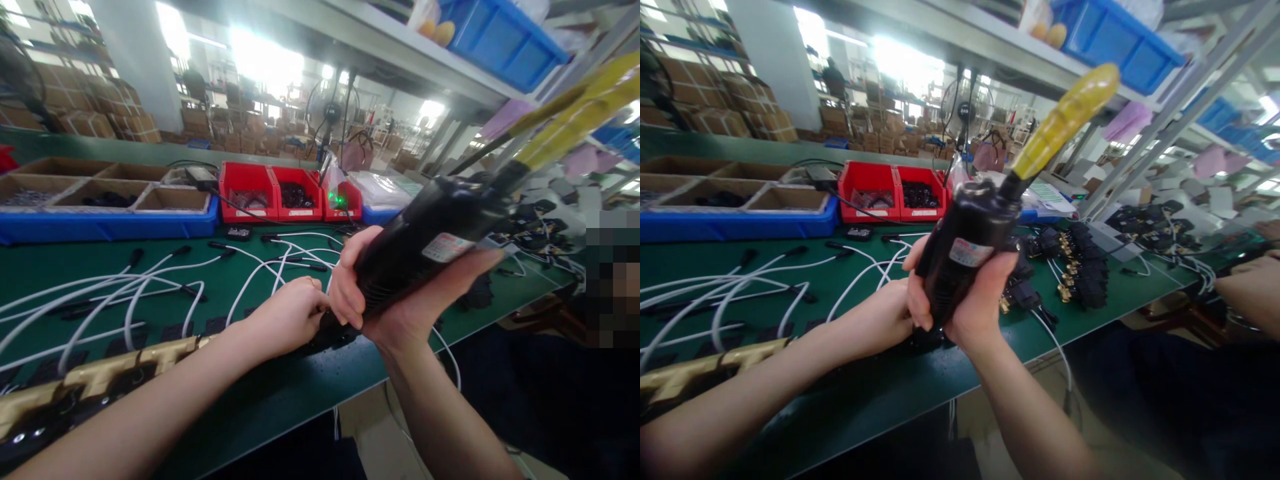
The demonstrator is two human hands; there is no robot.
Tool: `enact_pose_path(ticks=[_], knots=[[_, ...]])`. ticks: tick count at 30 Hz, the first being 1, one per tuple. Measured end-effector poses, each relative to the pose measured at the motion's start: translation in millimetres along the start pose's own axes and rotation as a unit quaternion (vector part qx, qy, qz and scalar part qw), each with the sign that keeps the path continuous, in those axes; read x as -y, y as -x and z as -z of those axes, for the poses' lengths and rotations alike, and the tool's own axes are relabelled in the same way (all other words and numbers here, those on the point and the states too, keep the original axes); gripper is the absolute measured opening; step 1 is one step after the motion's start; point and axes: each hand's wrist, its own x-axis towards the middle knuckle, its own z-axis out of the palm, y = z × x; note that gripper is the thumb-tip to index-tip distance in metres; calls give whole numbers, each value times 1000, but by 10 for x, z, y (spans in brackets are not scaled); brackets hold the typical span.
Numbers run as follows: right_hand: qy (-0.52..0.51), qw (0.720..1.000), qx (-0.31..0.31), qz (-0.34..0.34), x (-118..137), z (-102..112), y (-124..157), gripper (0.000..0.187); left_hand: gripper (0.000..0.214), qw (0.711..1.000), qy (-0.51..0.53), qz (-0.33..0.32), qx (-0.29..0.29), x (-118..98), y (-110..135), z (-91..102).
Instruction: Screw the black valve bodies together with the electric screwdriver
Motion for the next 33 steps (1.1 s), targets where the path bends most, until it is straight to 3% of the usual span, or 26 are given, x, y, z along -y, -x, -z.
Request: enact_pose_path(ticks=[6, 9, 12, 18, 23, 29, 33], knots=[[-7, 998, 57, 40, 119, 43, -54, 72, 22, 1000, -13, 14, 8, -19, 1, 20], [-1, 995, 97, 5, 109, 115, -28, 70, 21, 1000, -15, 23, 8, -29, 4, 25], [-33, 994, 99, -16, 131, 166, 11, 57, 20, 1000, -11, 26, 10, -29, 7, 26], [-13, 990, 140, -2, 147, 201, 3, 55, 18, 1000, -10, 23, 10, -10, 10, 15], [-16, 996, 90, 21, 174, 110, 1, 48, 18, 1000, -4, 18, 6, 2, 6, 10], [17, 994, 100, 36, 106, 67, 1, 48, 18, 1000, 8, 13, 1, 8, 10, 6], [10, 1000, -3, 16, -1, 48, 33, 56, 20, 1000, 9, 12, 5, 4, 8, 8]])
